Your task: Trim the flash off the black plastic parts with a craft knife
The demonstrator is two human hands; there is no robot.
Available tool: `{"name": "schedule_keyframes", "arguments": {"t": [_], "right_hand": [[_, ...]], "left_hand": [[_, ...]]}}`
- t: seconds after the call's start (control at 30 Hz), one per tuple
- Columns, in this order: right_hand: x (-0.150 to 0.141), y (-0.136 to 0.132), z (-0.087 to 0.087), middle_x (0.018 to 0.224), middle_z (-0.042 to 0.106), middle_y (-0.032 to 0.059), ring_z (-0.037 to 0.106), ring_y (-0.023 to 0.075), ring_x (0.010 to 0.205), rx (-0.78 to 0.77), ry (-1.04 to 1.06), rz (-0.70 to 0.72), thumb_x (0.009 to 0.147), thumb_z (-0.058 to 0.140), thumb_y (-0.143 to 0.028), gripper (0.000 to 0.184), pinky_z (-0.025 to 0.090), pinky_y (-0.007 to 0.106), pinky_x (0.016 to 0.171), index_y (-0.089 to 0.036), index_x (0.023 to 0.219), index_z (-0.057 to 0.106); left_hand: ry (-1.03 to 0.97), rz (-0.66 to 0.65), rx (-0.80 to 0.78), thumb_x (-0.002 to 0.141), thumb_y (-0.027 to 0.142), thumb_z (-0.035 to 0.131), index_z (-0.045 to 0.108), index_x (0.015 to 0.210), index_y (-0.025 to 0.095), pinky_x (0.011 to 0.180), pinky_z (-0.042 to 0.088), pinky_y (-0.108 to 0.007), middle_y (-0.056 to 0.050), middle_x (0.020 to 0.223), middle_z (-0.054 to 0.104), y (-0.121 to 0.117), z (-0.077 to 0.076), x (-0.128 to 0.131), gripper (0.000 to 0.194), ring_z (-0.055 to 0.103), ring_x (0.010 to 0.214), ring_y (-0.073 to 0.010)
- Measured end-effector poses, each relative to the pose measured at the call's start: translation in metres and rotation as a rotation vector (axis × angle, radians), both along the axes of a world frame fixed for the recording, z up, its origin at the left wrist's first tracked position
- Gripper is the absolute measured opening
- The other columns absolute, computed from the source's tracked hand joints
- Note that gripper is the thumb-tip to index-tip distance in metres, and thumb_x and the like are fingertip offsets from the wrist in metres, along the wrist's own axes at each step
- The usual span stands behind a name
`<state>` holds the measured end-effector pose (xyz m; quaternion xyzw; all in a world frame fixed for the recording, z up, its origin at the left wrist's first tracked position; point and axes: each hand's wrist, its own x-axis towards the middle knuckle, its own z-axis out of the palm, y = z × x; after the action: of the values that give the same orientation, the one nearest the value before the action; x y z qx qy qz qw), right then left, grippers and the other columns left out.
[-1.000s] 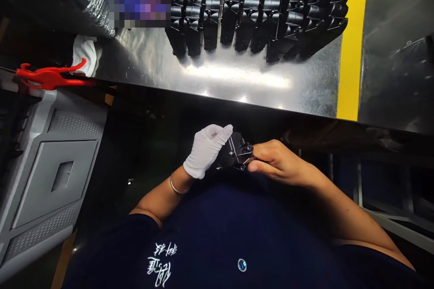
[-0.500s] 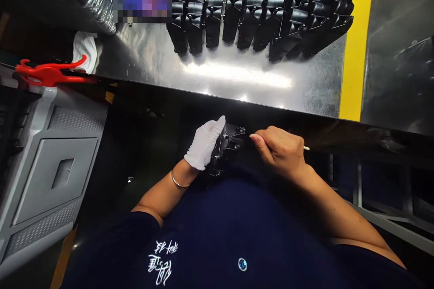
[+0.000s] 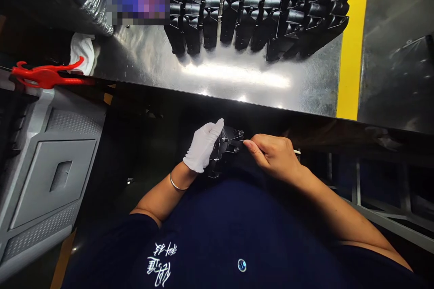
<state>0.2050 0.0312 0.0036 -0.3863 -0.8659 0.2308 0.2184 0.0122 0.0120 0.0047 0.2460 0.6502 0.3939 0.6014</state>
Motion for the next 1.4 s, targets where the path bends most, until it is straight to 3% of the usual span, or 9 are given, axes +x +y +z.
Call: {"name": "schedule_keyframes", "arguments": {"t": [0.23, 0.47, 0.6, 0.73, 0.83, 0.93, 1.03, 1.27, 1.4], "right_hand": [[0.004, 0.002, 0.010, 0.054, 0.042, -0.0026, 0.036, 0.0085, 0.047, -0.050, 0.082, -0.002, 0.105, 0.041, -0.037, 0.050, 0.027, 0.024, 0.049, -0.018, 0.059, 0.043], [0.009, 0.002, 0.016, 0.053, 0.035, -0.0041, 0.030, 0.0091, 0.046, -0.419, -0.003, 0.087, 0.104, 0.031, -0.055, 0.057, 0.024, 0.025, 0.048, -0.019, 0.059, 0.034], [0.015, 0.005, 0.018, 0.055, 0.035, -0.0043, 0.032, 0.0090, 0.048, -0.559, 0.052, 0.201, 0.104, 0.032, -0.056, 0.057, 0.026, 0.025, 0.049, -0.019, 0.060, 0.035], [0.020, 0.008, 0.016, 0.057, 0.040, -0.0039, 0.039, 0.0089, 0.049, -0.694, 0.271, 0.429, 0.107, 0.034, -0.045, 0.054, 0.031, 0.023, 0.050, -0.018, 0.061, 0.042], [0.019, 0.009, 0.013, 0.061, 0.049, -0.0014, 0.046, 0.0101, 0.052, -0.507, 0.382, 0.336, 0.108, 0.033, -0.041, 0.050, 0.036, 0.022, 0.052, -0.017, 0.070, 0.054], [0.015, 0.009, 0.008, 0.062, 0.049, -0.0007, 0.045, 0.0108, 0.053, -0.168, 0.287, 0.204, 0.106, 0.038, -0.048, 0.049, 0.035, 0.023, 0.052, -0.015, 0.075, 0.057], [0.009, 0.007, 0.005, 0.061, 0.049, -0.0005, 0.045, 0.0111, 0.053, 0.041, 0.189, 0.161, 0.102, 0.042, -0.059, 0.054, 0.032, 0.024, 0.051, -0.015, 0.075, 0.057], [0.008, 0.009, 0.004, 0.054, 0.039, -0.0027, 0.035, 0.0100, 0.049, 0.108, 0.146, 0.190, 0.100, 0.048, -0.059, 0.061, 0.021, 0.027, 0.048, -0.018, 0.055, 0.041], [0.000, 0.007, -0.001, 0.052, 0.043, -0.0028, 0.040, 0.0097, 0.048, 0.052, 0.260, 0.160, 0.100, 0.052, -0.052, 0.056, 0.025, 0.025, 0.047, -0.018, 0.056, 0.044]], "left_hand": [[0.003, 0.085, 0.067, 0.081, 0.054, 0.066, 0.046, 0.058, 0.019, 0.047, 0.035, -0.022, 0.006, 0.053, 0.043, 0.001, 0.009, 0.003, 0.046, 0.041, 0.048, -0.0071], [0.013, 0.144, 0.133, 0.070, 0.058, 0.075, 0.052, 0.058, 0.018, 0.051, 0.037, -0.022, 0.006, 0.055, 0.046, -0.002, 0.008, 0.004, 0.047, 0.041, 0.051, -0.0065], [0.027, 0.148, 0.172, 0.067, 0.056, 0.077, 0.058, 0.063, 0.017, 0.052, 0.038, -0.023, 0.005, 0.057, 0.051, -0.007, 0.004, 0.007, 0.043, 0.044, 0.053, -0.0073], [0.102, 0.186, 0.270, 0.070, 0.053, 0.076, 0.061, 0.065, 0.017, 0.053, 0.037, -0.023, 0.005, 0.058, 0.053, -0.008, 0.001, 0.009, 0.039, 0.045, 0.055, -0.0079], [0.130, 0.209, 0.302, 0.070, 0.053, 0.076, 0.061, 0.065, 0.017, 0.055, 0.038, -0.023, 0.005, 0.058, 0.053, -0.005, 0.001, 0.008, 0.039, 0.045, 0.055, -0.0081], [0.144, 0.207, 0.292, 0.071, 0.055, 0.075, 0.060, 0.065, 0.017, 0.055, 0.039, -0.023, 0.004, 0.059, 0.053, -0.004, 0.002, 0.006, 0.041, 0.045, 0.056, -0.0082], [0.164, 0.194, 0.274, 0.073, 0.056, 0.072, 0.060, 0.066, 0.017, 0.056, 0.040, -0.023, 0.004, 0.061, 0.054, -0.003, 0.002, 0.006, 0.042, 0.046, 0.057, -0.0085], [0.186, 0.164, 0.266, 0.073, 0.059, 0.071, 0.059, 0.065, 0.016, 0.056, 0.041, -0.023, 0.005, 0.060, 0.054, -0.001, -0.002, 0.007, 0.045, 0.046, 0.056, -0.0084], [0.179, 0.191, 0.245, 0.073, 0.062, 0.070, 0.058, 0.066, 0.016, 0.056, 0.042, -0.023, 0.004, 0.060, 0.055, 0.002, -0.002, 0.005, 0.048, 0.048, 0.056, -0.0087]]}}
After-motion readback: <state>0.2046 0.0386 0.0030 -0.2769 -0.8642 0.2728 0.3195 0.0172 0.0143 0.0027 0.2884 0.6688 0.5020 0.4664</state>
